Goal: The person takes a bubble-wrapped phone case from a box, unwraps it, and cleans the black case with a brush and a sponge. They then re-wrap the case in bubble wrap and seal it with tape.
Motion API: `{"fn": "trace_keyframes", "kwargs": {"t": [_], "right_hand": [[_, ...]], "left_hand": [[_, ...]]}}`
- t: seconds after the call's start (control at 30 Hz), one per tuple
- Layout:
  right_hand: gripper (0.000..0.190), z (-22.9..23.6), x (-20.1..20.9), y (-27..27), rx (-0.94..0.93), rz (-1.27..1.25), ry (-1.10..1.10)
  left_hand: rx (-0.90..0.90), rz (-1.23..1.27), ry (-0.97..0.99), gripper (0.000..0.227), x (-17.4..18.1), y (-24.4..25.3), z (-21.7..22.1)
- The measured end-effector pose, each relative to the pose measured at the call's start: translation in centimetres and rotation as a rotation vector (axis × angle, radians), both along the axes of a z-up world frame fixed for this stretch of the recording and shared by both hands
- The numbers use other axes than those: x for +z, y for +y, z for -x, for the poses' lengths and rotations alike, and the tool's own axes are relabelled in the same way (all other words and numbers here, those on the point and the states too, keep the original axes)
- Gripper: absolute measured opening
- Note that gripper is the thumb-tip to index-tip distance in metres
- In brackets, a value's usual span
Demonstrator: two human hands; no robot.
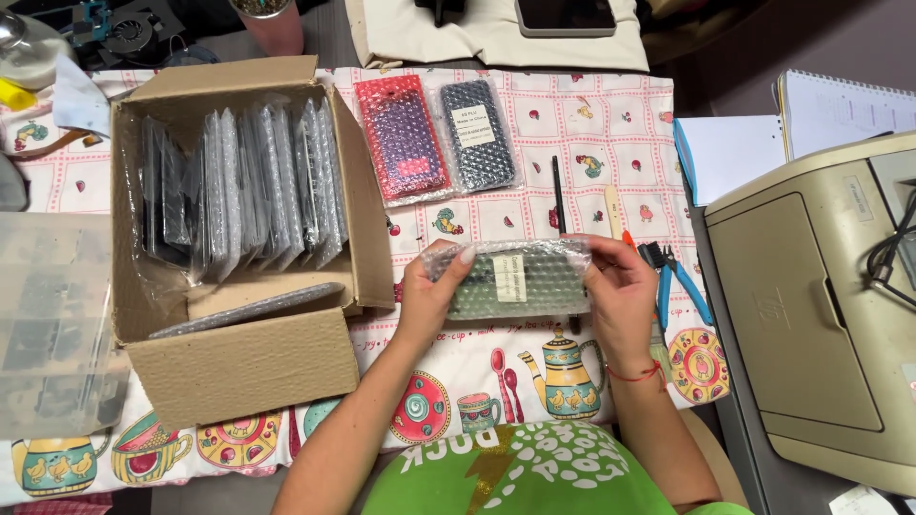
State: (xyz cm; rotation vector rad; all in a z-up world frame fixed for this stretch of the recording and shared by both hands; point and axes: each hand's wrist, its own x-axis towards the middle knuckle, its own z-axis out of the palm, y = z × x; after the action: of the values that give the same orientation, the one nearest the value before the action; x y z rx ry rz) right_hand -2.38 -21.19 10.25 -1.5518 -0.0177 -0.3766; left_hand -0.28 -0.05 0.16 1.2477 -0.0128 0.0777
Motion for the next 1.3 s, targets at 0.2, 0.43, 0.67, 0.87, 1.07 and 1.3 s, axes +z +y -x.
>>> {"fn": "trace_keyframes", "kwargs": {"t": [0.2, 0.43, 0.67, 0.87, 1.07, 1.3], "right_hand": [[0.032, -0.7, -1.7, -1.8, 0.06, -0.164, 0.111], [0.019, -0.8, 0.0, -1.3, 0.08, -0.039, 0.182], [0.009, -1.8, -2.2, -4.1, -0.027, -0.174, 0.22], [0.01, -3.1, -2.5, -6.8, -0.174, -0.102, 0.139], [0.013, -2.8, -1.5, -9.9, -0.352, -0.15, 0.038], [0.014, 1.3, -2.1, -5.6, -0.728, 0.288, -0.338]], "left_hand": [[-0.032, -0.075, -0.085, 0.013, 1.7, -0.4, 0.3], [-0.007, -0.091, -0.072, 0.025, 1.0, -0.1, 0.4], [0.082, -0.313, -0.158, 0.036, 1.1, -0.1, 0.4], [0.092, -0.499, -0.213, 0.031, 2.8, 0.4, 0.5], [0.194, -0.407, -0.022, 0.04, 3.5, 0.7, -0.1], [0.407, -0.198, 0.135, 0.043, 3.6, 0.8, -0.6]]}}
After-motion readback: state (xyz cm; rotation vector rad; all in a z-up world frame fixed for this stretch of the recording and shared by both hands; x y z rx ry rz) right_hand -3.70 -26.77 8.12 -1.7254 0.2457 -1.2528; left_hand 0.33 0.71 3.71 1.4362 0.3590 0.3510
